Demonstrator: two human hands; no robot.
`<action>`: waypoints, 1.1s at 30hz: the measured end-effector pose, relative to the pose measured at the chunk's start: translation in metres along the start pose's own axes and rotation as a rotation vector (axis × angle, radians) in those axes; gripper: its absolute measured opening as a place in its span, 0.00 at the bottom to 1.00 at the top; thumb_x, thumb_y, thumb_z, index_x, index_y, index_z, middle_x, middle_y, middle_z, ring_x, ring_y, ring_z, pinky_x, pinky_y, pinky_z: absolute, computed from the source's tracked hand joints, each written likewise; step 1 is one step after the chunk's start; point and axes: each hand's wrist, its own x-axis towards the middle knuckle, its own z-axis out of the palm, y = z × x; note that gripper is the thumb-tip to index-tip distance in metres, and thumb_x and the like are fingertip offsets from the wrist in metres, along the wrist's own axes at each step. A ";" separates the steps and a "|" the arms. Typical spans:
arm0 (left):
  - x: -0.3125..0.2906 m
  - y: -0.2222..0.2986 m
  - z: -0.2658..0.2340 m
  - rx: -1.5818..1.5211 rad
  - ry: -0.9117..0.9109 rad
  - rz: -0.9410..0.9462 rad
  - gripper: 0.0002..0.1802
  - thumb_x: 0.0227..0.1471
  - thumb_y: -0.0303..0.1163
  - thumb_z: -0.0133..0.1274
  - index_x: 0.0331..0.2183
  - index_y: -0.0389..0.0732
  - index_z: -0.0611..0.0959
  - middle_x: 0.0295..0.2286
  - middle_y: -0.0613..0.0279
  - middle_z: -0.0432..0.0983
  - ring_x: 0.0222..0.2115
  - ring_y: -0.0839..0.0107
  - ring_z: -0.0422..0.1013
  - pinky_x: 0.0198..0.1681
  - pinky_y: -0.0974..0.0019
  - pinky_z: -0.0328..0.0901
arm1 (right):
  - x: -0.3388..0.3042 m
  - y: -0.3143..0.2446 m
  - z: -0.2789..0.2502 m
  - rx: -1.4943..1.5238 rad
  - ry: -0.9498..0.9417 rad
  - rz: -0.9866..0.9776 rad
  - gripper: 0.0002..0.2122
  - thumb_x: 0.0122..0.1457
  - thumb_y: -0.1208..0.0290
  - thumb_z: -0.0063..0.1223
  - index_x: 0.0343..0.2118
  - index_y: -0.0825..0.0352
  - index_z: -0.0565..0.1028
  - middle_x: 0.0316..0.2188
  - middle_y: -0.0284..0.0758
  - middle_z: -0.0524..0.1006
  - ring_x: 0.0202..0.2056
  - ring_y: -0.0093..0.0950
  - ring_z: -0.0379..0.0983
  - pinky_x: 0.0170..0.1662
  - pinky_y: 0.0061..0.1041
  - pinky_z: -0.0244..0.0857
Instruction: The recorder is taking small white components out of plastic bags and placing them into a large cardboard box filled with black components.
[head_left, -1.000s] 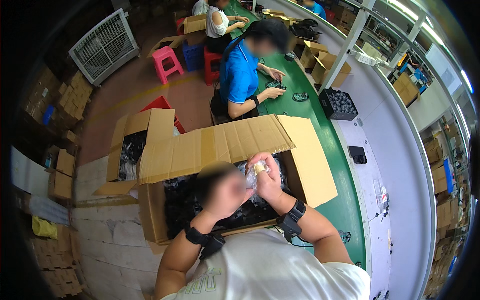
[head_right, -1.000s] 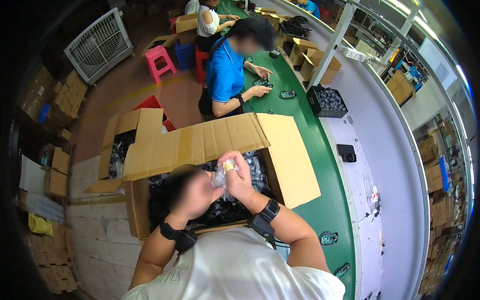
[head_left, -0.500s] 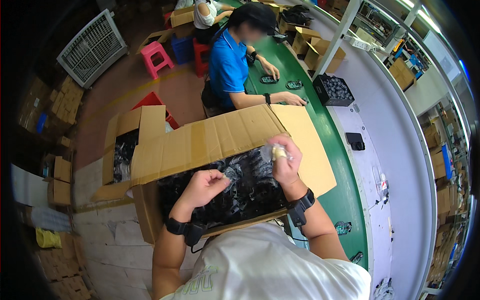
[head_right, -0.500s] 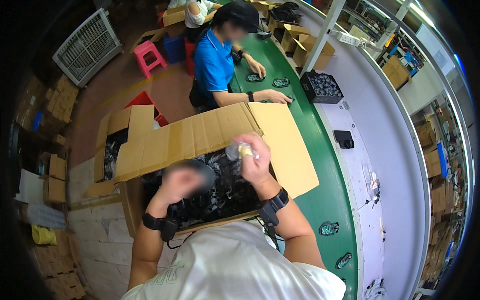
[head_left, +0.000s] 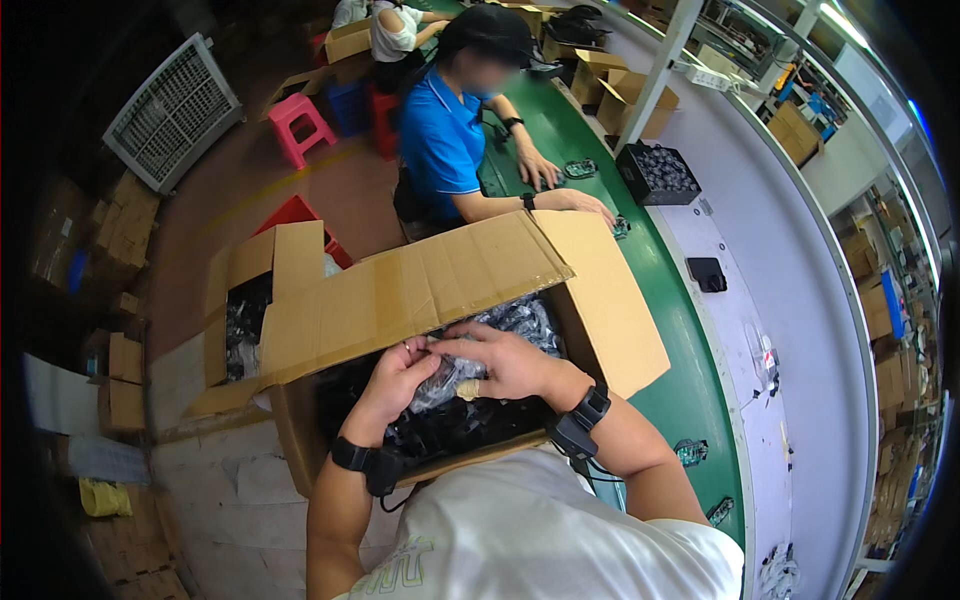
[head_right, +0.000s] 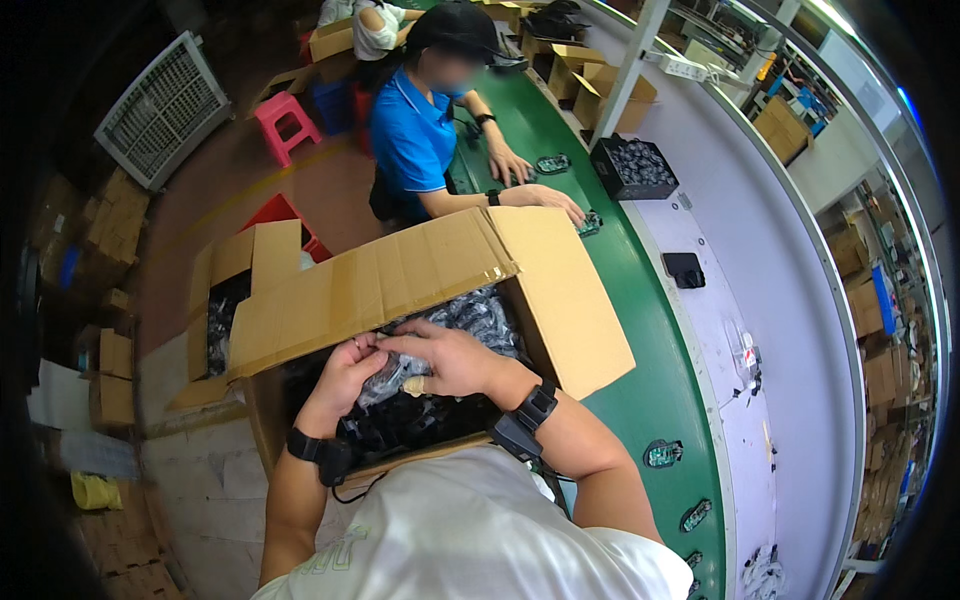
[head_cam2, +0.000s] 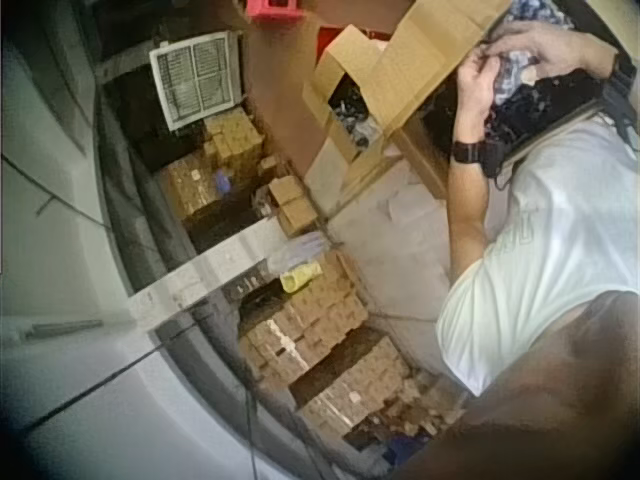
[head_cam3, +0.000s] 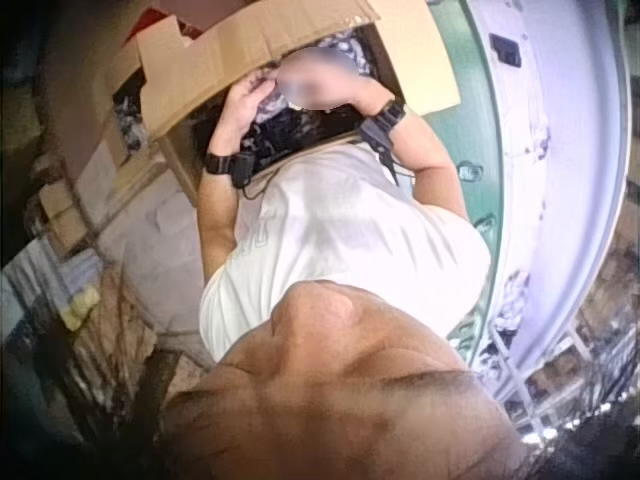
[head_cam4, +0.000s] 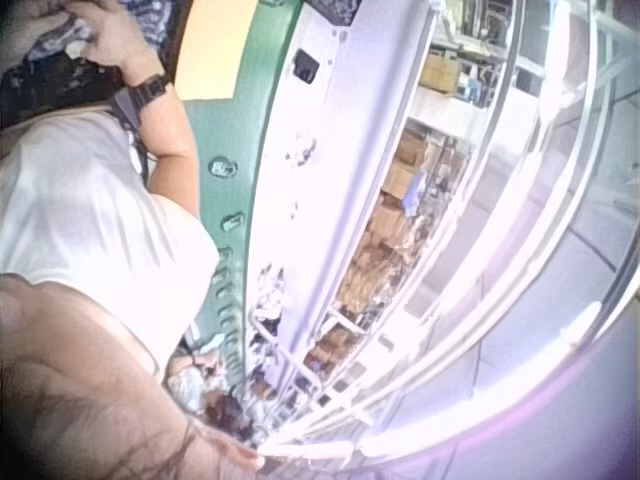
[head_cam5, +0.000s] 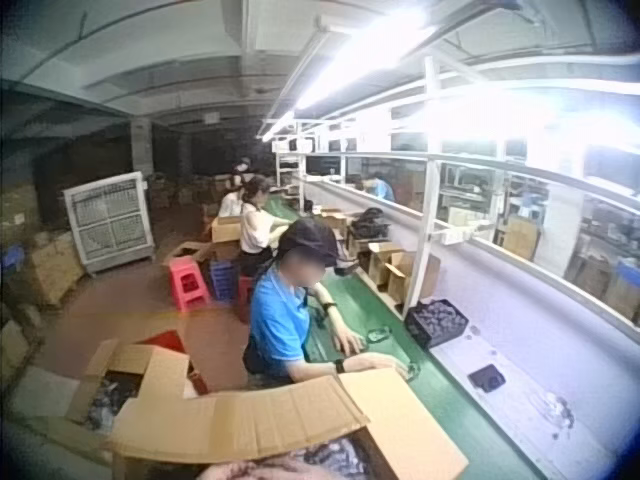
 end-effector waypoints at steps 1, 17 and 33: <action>-0.010 0.007 0.001 -0.075 -0.017 -0.057 0.12 0.62 0.25 0.50 0.47 0.34 0.78 0.37 0.65 0.79 0.37 0.79 0.73 0.43 0.73 0.67 | 0.003 -0.002 0.001 0.067 -0.041 -0.012 0.18 0.50 0.74 0.64 0.47 0.64 0.79 0.37 0.43 0.80 0.40 0.45 0.77 0.45 0.38 0.72; -0.047 0.009 -0.003 0.609 0.134 0.068 0.18 0.55 0.22 0.58 0.48 0.32 0.79 0.40 0.56 0.82 0.37 0.71 0.77 0.43 0.69 0.70 | 0.000 -0.001 0.007 0.698 -0.018 0.576 0.07 0.63 0.69 0.60 0.34 0.66 0.75 0.22 0.24 0.72 0.25 0.14 0.67 0.29 0.19 0.62; -0.051 0.001 0.012 0.376 0.247 0.363 0.15 0.52 0.24 0.64 0.42 0.34 0.81 0.30 0.65 0.80 0.28 0.80 0.71 0.32 0.72 0.67 | 0.004 -0.002 0.012 0.279 -0.053 0.197 0.12 0.53 0.77 0.57 0.41 0.68 0.78 0.32 0.41 0.79 0.35 0.38 0.78 0.40 0.33 0.71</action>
